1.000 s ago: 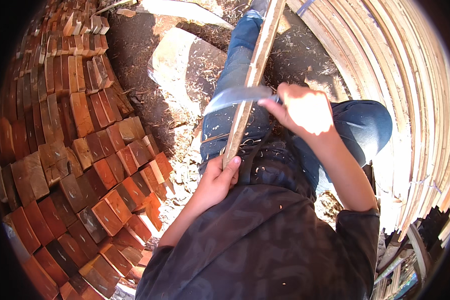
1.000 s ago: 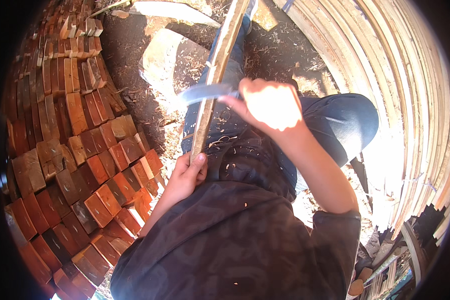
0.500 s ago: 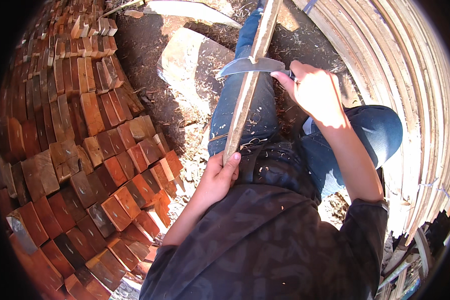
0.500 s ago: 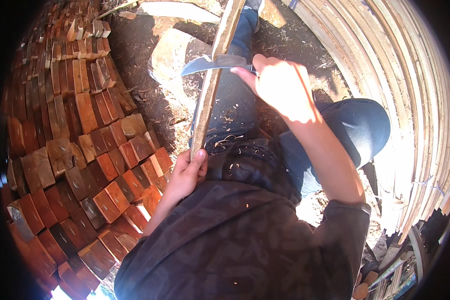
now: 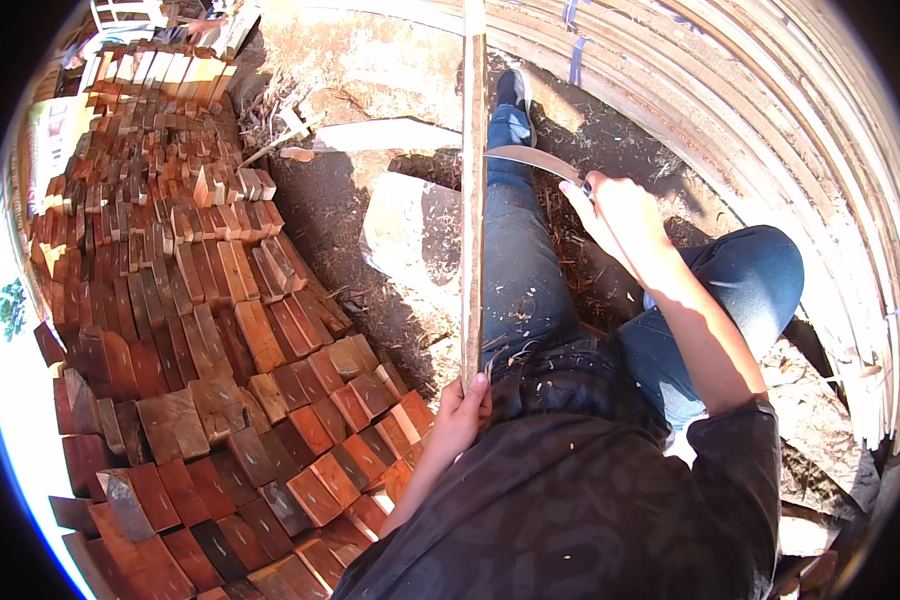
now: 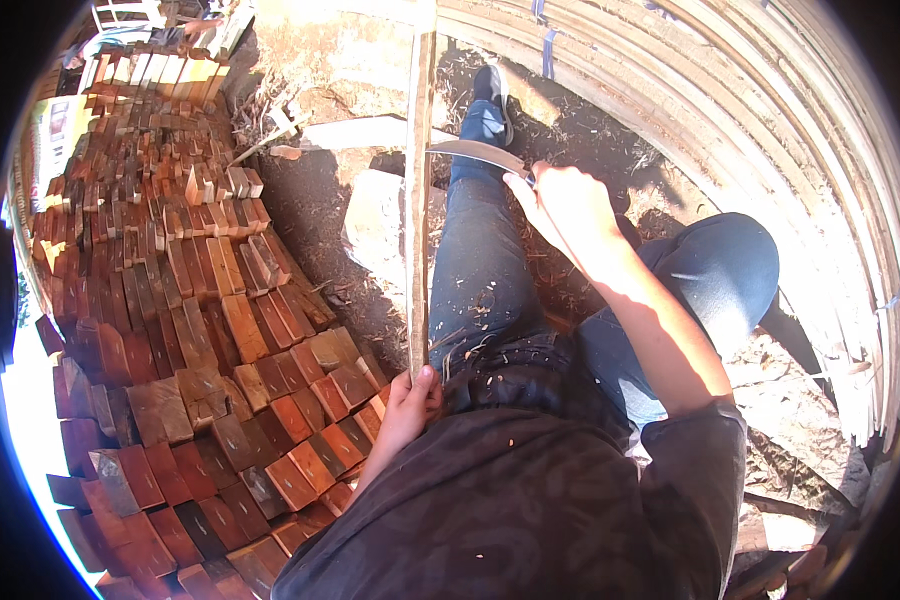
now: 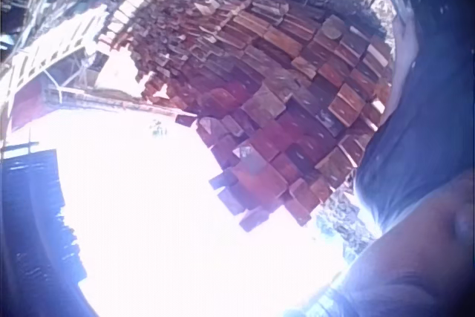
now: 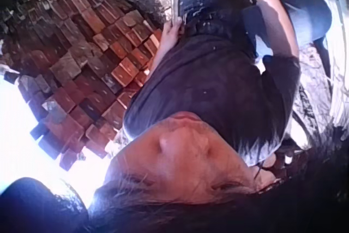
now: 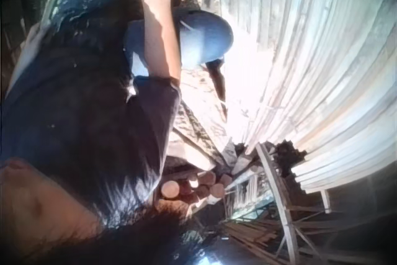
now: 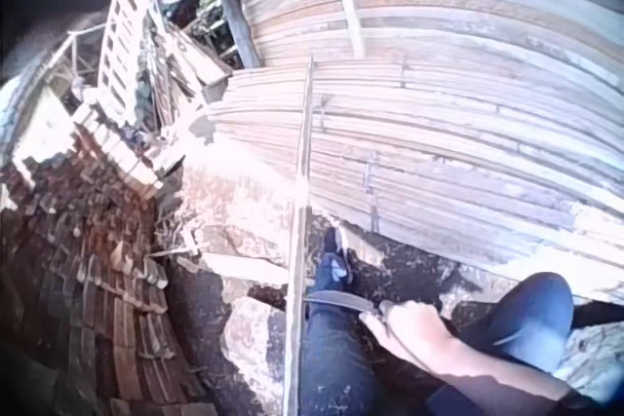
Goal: The person sits on the ground and uses a curved knife to shave thin strips from a long, thin piece of wood held between their legs. They repeatedly scrape the blade along the wood's surface to remove shavings.
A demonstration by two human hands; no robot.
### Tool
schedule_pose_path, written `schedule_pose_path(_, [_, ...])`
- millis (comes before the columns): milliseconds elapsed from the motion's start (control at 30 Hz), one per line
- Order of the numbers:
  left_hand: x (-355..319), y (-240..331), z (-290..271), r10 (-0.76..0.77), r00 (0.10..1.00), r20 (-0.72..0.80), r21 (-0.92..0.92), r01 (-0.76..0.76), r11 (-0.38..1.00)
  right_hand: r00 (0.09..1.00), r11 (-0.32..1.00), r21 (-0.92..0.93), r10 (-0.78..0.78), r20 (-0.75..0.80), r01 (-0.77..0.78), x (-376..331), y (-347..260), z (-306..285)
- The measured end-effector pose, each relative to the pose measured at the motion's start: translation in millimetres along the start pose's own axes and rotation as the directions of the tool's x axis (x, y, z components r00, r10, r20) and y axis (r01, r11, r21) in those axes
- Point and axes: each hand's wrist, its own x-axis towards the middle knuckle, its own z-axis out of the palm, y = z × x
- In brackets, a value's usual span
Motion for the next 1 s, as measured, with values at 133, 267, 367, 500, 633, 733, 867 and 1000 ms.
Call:
schedule_pose_path(133, [1.5,-1.4,6.2,0.002,1.000,-0.021,0.028,-0.002,1.000,1.000,0.997,0.076,-0.001,-0.008,0.001,2.8,9.0,1.1])
schedule_pose_path(267, [3.3,-2.2,4.3,0.093,0.995,-0.042,0.068,-0.090,0.994,1.000,0.972,0.233,-0.021,-0.007,0.022,5.9,17.6,-11.7])
schedule_pose_path(367, [-3.8,3.7,-0.8,0.015,0.996,-0.084,0.020,-0.014,1.000,0.998,0.946,0.321,0.014,0.061,-0.033,11.5,8.8,-24.1])
schedule_pose_path(500, [-11.5,12.9,1.4,-0.038,0.995,-0.095,-0.005,0.038,0.999,0.981,0.857,0.478,-0.174,-0.082,0.192,8.1,-11.0,-25.6])
schedule_pose_path(633, [-11.2,13.7,7.0,-0.010,0.992,-0.123,0.054,0.017,0.998,0.813,0.757,0.300,-0.559,-0.163,0.580,-14.1,-19.6,1.4])
schedule_pose_path(733, [-20.4,7.8,2.8,0.011,0.986,-0.164,0.084,0.003,0.996,0.821,0.800,0.192,-0.537,-0.192,0.568,5.5,-13.4,-10.8])
schedule_pose_path(867, [-21.1,-12.6,0.6,0.075,0.986,-0.150,0.123,-0.057,0.991,0.915,0.933,0.176,-0.249,-0.318,0.315,34.5,3.4,-21.3])
schedule_pose_path(1000, [-25.4,-4.2,-4.8,0.087,0.986,-0.139,0.142,-0.067,0.988,0.706,0.708,0.052,-0.690,-0.159,0.704,-16.8,-33.3,-5.9])
